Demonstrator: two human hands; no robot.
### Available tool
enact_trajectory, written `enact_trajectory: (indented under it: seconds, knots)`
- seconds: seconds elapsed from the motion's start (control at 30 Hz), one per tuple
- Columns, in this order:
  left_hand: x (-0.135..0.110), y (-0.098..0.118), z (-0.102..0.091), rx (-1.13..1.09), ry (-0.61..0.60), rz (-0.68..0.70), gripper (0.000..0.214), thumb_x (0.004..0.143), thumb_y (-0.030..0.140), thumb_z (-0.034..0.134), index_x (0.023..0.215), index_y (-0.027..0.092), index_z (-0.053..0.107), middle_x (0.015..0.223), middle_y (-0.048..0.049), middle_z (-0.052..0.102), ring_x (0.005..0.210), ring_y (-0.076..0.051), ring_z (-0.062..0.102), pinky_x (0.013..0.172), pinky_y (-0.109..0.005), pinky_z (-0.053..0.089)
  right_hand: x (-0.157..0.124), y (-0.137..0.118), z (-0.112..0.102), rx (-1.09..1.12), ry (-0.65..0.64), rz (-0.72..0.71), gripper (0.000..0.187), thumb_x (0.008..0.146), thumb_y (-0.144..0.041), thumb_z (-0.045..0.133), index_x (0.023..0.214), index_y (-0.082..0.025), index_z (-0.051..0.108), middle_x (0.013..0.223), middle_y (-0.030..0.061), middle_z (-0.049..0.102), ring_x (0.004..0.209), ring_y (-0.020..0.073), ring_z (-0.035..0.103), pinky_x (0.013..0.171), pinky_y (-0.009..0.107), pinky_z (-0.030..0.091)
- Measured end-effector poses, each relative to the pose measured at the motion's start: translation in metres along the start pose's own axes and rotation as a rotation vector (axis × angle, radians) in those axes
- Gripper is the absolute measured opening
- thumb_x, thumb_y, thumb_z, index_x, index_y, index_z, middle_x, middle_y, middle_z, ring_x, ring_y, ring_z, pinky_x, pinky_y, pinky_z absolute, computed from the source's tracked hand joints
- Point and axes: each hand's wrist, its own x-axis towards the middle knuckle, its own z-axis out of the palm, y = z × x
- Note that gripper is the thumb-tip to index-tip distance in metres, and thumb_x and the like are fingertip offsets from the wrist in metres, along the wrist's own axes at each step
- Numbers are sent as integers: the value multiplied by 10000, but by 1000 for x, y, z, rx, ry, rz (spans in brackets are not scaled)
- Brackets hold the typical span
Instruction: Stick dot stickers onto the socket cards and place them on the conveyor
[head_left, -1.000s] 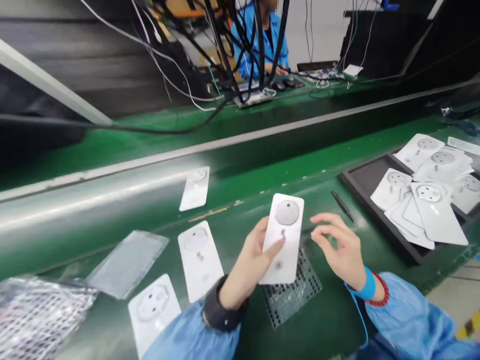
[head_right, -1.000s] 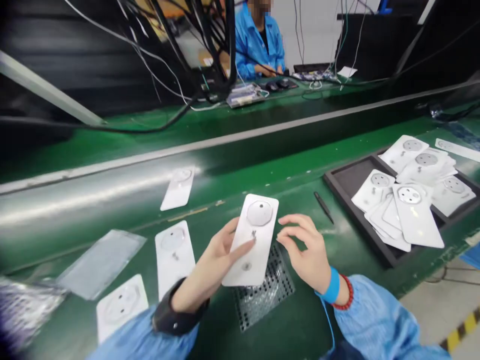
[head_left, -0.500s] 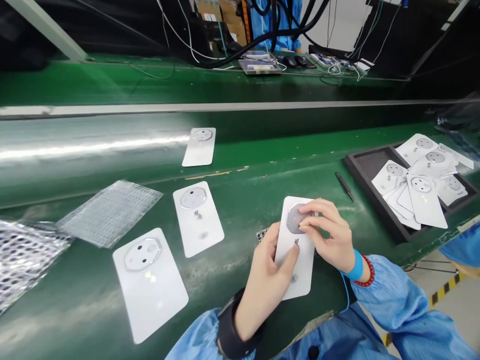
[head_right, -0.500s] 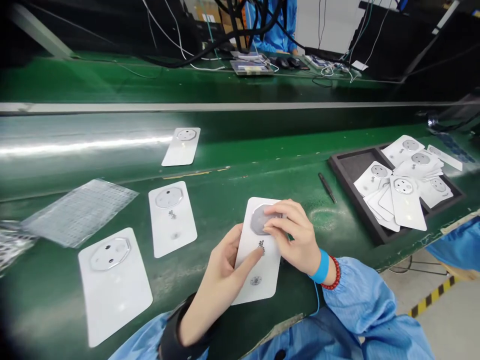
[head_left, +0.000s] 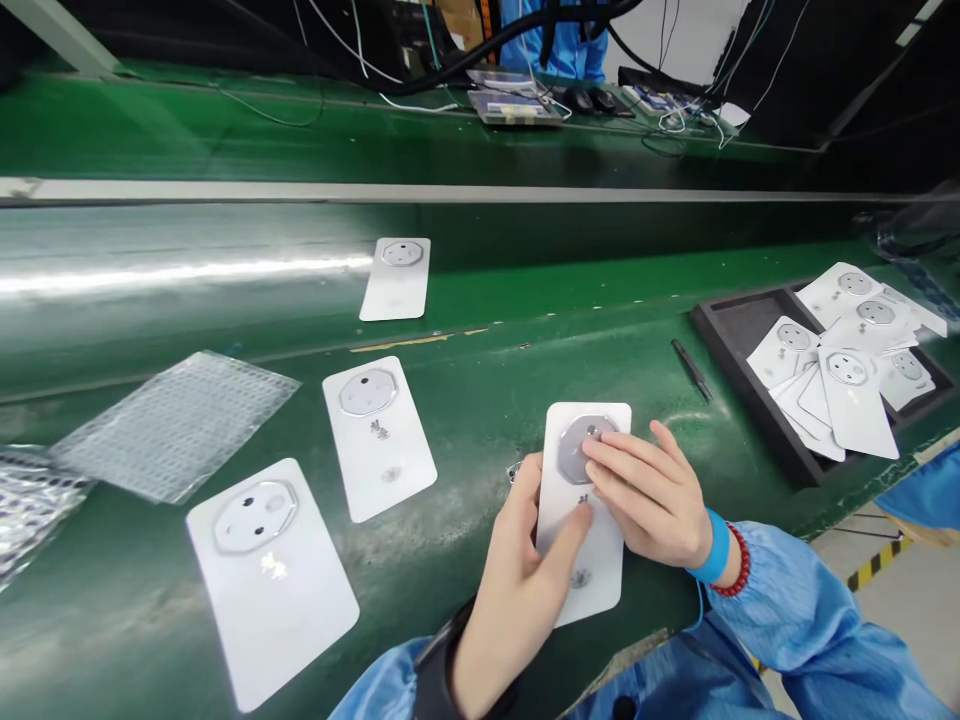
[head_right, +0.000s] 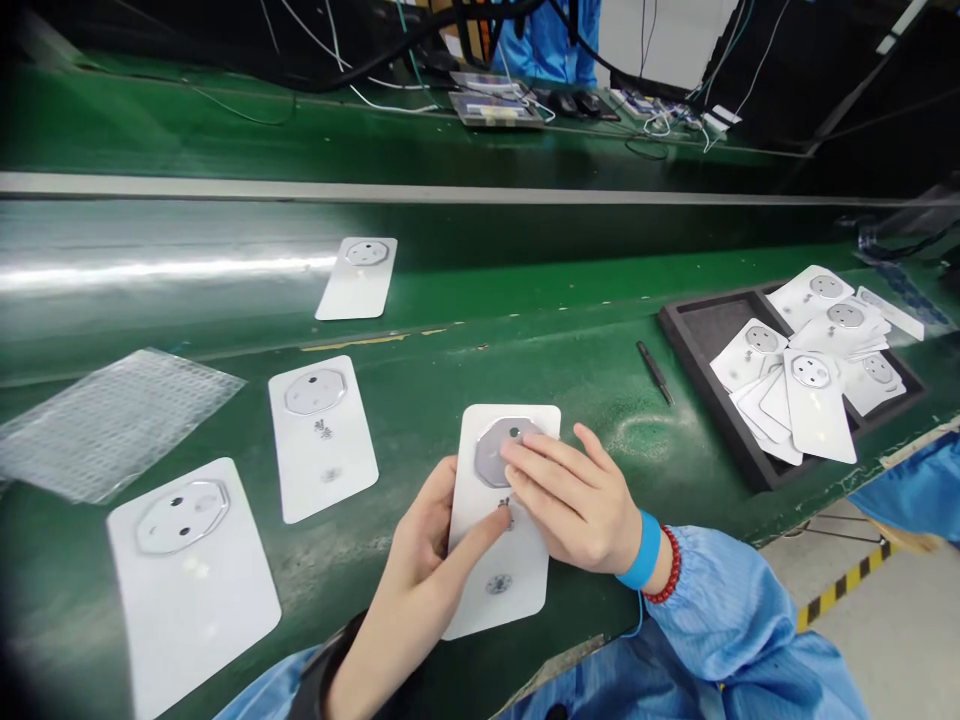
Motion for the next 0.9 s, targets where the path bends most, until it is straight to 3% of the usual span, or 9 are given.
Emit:
enact_trajectory:
  seconds: [0.23,0.4,0.53,0.6,0.7,0.8,0.9]
  knots:
    - [7,-4,-1,42,4,48,218,857,366,600,962,175,589,844,-24,645,710,-146,573,599,-224,462,6,-4,-3,239,59,131,224,906,-52,486,1033,-117,658,983,102,745,1034,179,672,1015,361,461]
    - [8,-3,-1,100,55,147,142,830,312,634,857,175,610,720,11,614,616,-115,538,527,-190,436,5,-5,-3,336,76,153,237,896,-26,493,1054,-105,651,1010,114,736,1045,177,664,1007,363,472]
    - [10,-2,-1,55,37,129,154,820,306,645,884,168,624,738,-1,639,638,-123,571,546,-190,467,3,-4,0,363,88,132,271,878,-2,508,1095,-92,643,1017,120,729,1056,187,657,996,367,493]
    - [10,-2,-2,21,20,102,184,814,304,651,929,163,624,742,-6,649,618,-126,579,525,-195,471,2,-4,2,354,110,142,323,871,1,519,1152,-111,632,1106,127,699,1121,205,625,994,384,505]
    - [10,-4,-1,-7,25,80,217,797,303,663,946,153,613,721,-11,651,578,-137,592,488,-209,474,0,-5,4,370,139,295,433,868,-17,542,1269,-175,580,1369,124,539,1279,251,510,1018,425,502]
    - [13,-5,-3,16,97,104,202,775,299,674,896,150,610,693,-9,648,555,-147,607,472,-215,475,-2,-5,5,438,118,426,507,878,-49,555,1350,-228,512,1469,98,429,1323,262,466,1021,420,508]
    - [21,-3,-17,63,241,173,232,737,289,708,902,151,622,753,-29,688,598,-160,635,507,-222,494,-3,0,5,467,123,455,478,907,-61,511,1348,-246,507,1421,90,487,1298,233,494,1035,411,495]
